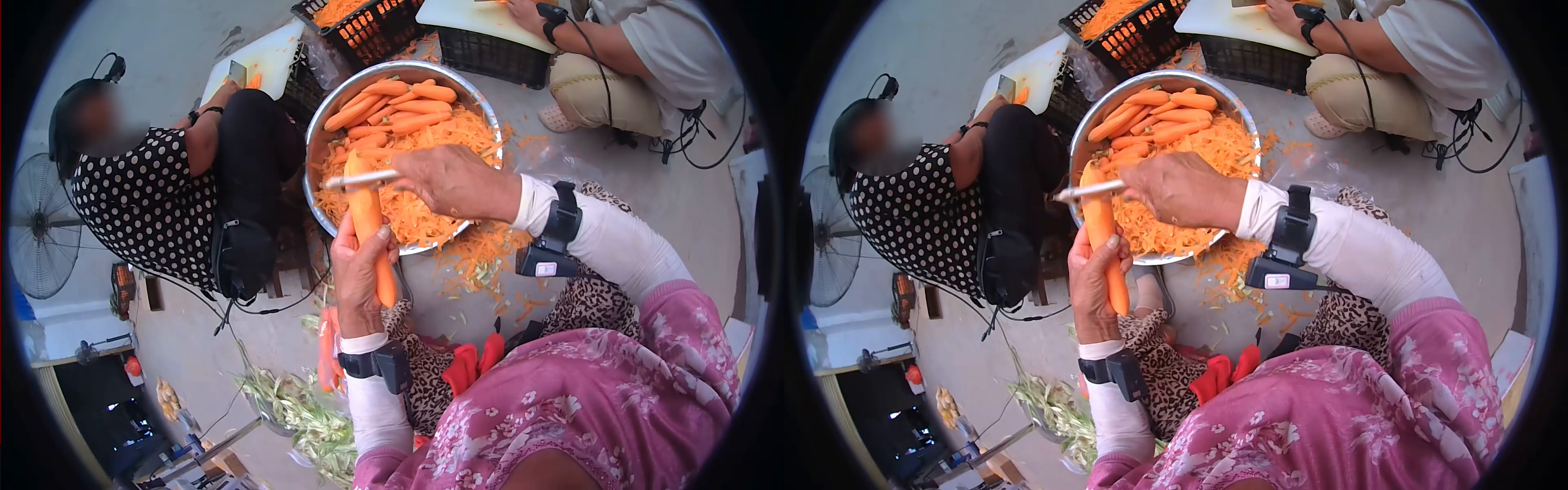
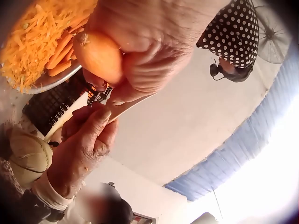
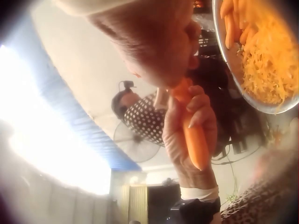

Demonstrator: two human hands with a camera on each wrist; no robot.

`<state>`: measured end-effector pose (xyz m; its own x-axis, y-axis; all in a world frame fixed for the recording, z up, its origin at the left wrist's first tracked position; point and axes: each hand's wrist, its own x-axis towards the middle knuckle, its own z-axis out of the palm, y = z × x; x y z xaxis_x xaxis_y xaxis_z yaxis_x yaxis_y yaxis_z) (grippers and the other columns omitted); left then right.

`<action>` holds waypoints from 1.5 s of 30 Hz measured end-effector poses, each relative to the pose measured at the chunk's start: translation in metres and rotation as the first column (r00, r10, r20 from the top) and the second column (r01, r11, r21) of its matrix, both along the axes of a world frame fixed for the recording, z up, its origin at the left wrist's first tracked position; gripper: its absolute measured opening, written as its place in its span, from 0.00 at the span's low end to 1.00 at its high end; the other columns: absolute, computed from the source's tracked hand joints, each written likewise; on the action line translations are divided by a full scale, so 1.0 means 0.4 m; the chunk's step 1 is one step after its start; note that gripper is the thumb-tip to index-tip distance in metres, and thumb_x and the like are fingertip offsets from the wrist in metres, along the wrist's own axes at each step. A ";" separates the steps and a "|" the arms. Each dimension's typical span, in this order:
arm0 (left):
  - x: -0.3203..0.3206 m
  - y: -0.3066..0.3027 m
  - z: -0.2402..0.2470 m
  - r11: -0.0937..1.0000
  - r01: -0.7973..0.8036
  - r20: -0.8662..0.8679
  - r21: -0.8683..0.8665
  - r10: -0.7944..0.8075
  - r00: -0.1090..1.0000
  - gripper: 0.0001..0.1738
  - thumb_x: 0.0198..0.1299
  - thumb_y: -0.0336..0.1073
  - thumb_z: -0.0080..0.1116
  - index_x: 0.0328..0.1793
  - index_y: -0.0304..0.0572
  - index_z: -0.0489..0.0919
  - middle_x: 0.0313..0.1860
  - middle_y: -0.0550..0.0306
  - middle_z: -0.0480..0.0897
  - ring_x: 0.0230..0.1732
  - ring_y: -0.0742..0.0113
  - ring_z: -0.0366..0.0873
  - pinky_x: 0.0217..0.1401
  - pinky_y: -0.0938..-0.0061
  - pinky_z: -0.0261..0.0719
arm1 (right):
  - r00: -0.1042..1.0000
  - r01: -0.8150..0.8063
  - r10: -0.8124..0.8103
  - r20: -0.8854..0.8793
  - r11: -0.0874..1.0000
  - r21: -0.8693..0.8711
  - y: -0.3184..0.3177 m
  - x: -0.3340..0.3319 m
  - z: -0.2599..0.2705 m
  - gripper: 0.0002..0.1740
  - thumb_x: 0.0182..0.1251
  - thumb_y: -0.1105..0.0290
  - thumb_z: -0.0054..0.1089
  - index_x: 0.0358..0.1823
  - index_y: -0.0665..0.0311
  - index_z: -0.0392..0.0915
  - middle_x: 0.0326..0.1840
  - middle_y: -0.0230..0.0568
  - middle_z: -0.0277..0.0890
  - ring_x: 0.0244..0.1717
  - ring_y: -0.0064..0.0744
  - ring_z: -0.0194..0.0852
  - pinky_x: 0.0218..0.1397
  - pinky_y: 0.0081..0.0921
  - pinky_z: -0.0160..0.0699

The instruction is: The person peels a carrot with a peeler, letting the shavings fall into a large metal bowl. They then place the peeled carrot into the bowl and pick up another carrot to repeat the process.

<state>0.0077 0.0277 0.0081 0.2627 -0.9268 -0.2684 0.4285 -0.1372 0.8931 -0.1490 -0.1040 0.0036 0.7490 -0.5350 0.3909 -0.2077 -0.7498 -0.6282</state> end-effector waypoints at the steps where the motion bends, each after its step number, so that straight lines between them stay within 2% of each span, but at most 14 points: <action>1: 0.003 0.001 -0.007 1.000 0.014 0.003 -0.016 -0.014 1.000 0.18 0.55 0.26 0.60 0.51 0.32 0.70 0.36 0.53 0.75 0.29 0.73 0.72 0.24 0.82 0.68 | 1.000 0.009 -0.009 0.002 1.000 -0.001 -0.027 -0.002 -0.007 0.10 0.66 0.64 0.53 0.36 0.63 0.66 0.25 0.51 0.72 0.29 0.58 0.72 0.28 0.49 0.67; 4: -0.017 0.000 0.013 0.997 0.037 -0.053 -0.065 -0.040 0.998 0.19 0.55 0.26 0.60 0.51 0.32 0.70 0.38 0.53 0.75 0.30 0.73 0.72 0.24 0.82 0.69 | 0.955 0.257 -0.261 -0.142 0.965 -0.050 -0.089 -0.009 -0.012 0.09 0.66 0.66 0.52 0.35 0.65 0.67 0.22 0.54 0.72 0.28 0.58 0.72 0.29 0.49 0.66; 9: 0.001 -0.006 0.006 0.998 -0.025 -0.170 -0.058 0.015 0.985 0.20 0.55 0.25 0.60 0.53 0.32 0.69 0.39 0.52 0.76 0.34 0.70 0.75 0.26 0.80 0.71 | 0.975 0.217 -0.213 -0.056 0.973 0.079 -0.069 -0.014 0.021 0.10 0.67 0.66 0.52 0.34 0.66 0.67 0.22 0.56 0.70 0.28 0.59 0.71 0.29 0.47 0.67; 15: 0.013 -0.007 -0.006 0.996 -0.069 -0.231 -0.048 0.056 0.971 0.19 0.56 0.23 0.58 0.54 0.32 0.68 0.40 0.51 0.77 0.35 0.70 0.73 0.26 0.82 0.71 | 0.982 -0.158 0.166 -0.093 0.984 0.085 0.040 -0.009 0.031 0.12 0.67 0.63 0.52 0.35 0.64 0.66 0.24 0.52 0.70 0.29 0.58 0.72 0.32 0.47 0.69; 19: 0.011 -0.007 -0.005 0.996 -0.040 -0.309 -0.076 0.015 0.951 0.19 0.56 0.22 0.56 0.54 0.31 0.68 0.41 0.50 0.75 0.33 0.70 0.71 0.26 0.82 0.70 | 0.994 0.066 -0.063 -0.085 0.997 0.043 -0.005 0.003 0.004 0.12 0.67 0.62 0.51 0.36 0.64 0.65 0.25 0.50 0.71 0.30 0.56 0.73 0.32 0.48 0.69; 23: -0.025 -0.009 0.034 0.989 0.060 -0.201 -0.137 -0.087 0.976 0.20 0.55 0.24 0.58 0.54 0.31 0.68 0.41 0.50 0.74 0.33 0.70 0.71 0.26 0.82 0.71 | 0.947 0.286 -0.280 -0.158 0.958 0.010 -0.132 -0.023 -0.052 0.11 0.66 0.63 0.52 0.34 0.65 0.69 0.26 0.54 0.71 0.28 0.59 0.71 0.31 0.47 0.69; 25: -0.023 -0.018 0.023 0.990 0.048 -0.167 -0.129 -0.069 0.983 0.22 0.54 0.24 0.59 0.56 0.32 0.68 0.40 0.53 0.74 0.32 0.71 0.72 0.27 0.82 0.72 | 0.953 0.284 -0.277 -0.121 0.958 0.048 -0.128 -0.040 -0.004 0.11 0.66 0.64 0.52 0.33 0.66 0.70 0.26 0.55 0.71 0.28 0.59 0.71 0.32 0.46 0.69; 27: -0.016 -0.020 0.015 1.000 -0.028 0.073 -0.005 0.028 0.997 0.24 0.54 0.23 0.60 0.57 0.34 0.69 0.37 0.57 0.76 0.30 0.73 0.73 0.28 0.81 0.73 | 0.960 0.277 -0.271 -0.070 0.956 0.094 -0.114 -0.038 0.021 0.12 0.66 0.64 0.52 0.32 0.66 0.70 0.26 0.55 0.71 0.29 0.59 0.70 0.32 0.46 0.69; 31: -0.020 -0.023 0.014 0.995 -0.098 0.243 0.015 0.092 0.966 0.26 0.53 0.24 0.62 0.60 0.35 0.70 0.35 0.60 0.77 0.28 0.75 0.73 0.29 0.82 0.74 | 0.997 0.067 -0.057 -0.061 0.984 0.168 -0.019 -0.028 0.047 0.12 0.66 0.63 0.53 0.33 0.67 0.69 0.26 0.54 0.71 0.32 0.58 0.71 0.33 0.46 0.68; 33: -0.019 -0.022 0.009 0.994 -0.088 0.253 0.067 0.068 0.965 0.29 0.52 0.24 0.62 0.62 0.36 0.68 0.35 0.60 0.77 0.28 0.76 0.73 0.28 0.83 0.74 | 0.983 -0.119 0.136 -0.125 0.984 0.132 0.016 -0.020 0.036 0.12 0.67 0.62 0.52 0.35 0.66 0.68 0.26 0.52 0.71 0.31 0.57 0.71 0.33 0.47 0.69; 35: -0.019 -0.019 0.009 0.990 -0.083 0.260 0.118 0.050 0.964 0.32 0.51 0.23 0.62 0.65 0.36 0.67 0.35 0.61 0.77 0.27 0.77 0.73 0.28 0.83 0.74 | 0.986 -0.111 0.125 -0.109 0.986 0.122 0.010 -0.009 0.000 0.12 0.67 0.63 0.51 0.35 0.65 0.67 0.26 0.51 0.71 0.32 0.57 0.72 0.33 0.48 0.69; 38: -0.027 -0.010 0.018 1.000 0.007 0.140 0.026 -0.011 0.990 0.23 0.53 0.24 0.61 0.57 0.33 0.70 0.34 0.58 0.76 0.27 0.75 0.72 0.26 0.82 0.71 | 0.971 0.216 -0.207 -0.122 0.975 0.058 -0.057 -0.020 -0.023 0.11 0.67 0.65 0.51 0.34 0.67 0.68 0.26 0.54 0.72 0.32 0.59 0.72 0.33 0.48 0.69; 43: -0.023 -0.015 0.033 0.998 -0.017 0.023 -0.055 0.019 1.000 0.23 0.54 0.24 0.60 0.57 0.33 0.69 0.35 0.57 0.75 0.30 0.75 0.73 0.26 0.82 0.71 | 0.943 0.287 -0.244 -0.224 0.940 0.185 -0.087 -0.046 0.019 0.12 0.66 0.64 0.51 0.34 0.68 0.71 0.28 0.56 0.75 0.36 0.57 0.75 0.37 0.48 0.71; 45: -0.015 -0.012 0.020 1.000 -0.010 0.048 -0.018 0.011 0.999 0.23 0.54 0.24 0.60 0.57 0.33 0.69 0.36 0.56 0.75 0.31 0.74 0.73 0.26 0.81 0.71 | 0.976 0.201 -0.205 0.079 0.978 0.060 -0.059 -0.037 0.026 0.11 0.66 0.66 0.52 0.33 0.67 0.69 0.24 0.55 0.71 0.31 0.60 0.72 0.32 0.47 0.69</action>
<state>0.0016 0.0230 0.0159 0.2846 -0.9284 -0.2390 0.3862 -0.1172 0.9149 -0.1638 -0.1275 0.0140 0.5882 -0.6936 0.4158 -0.2970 -0.6635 -0.6867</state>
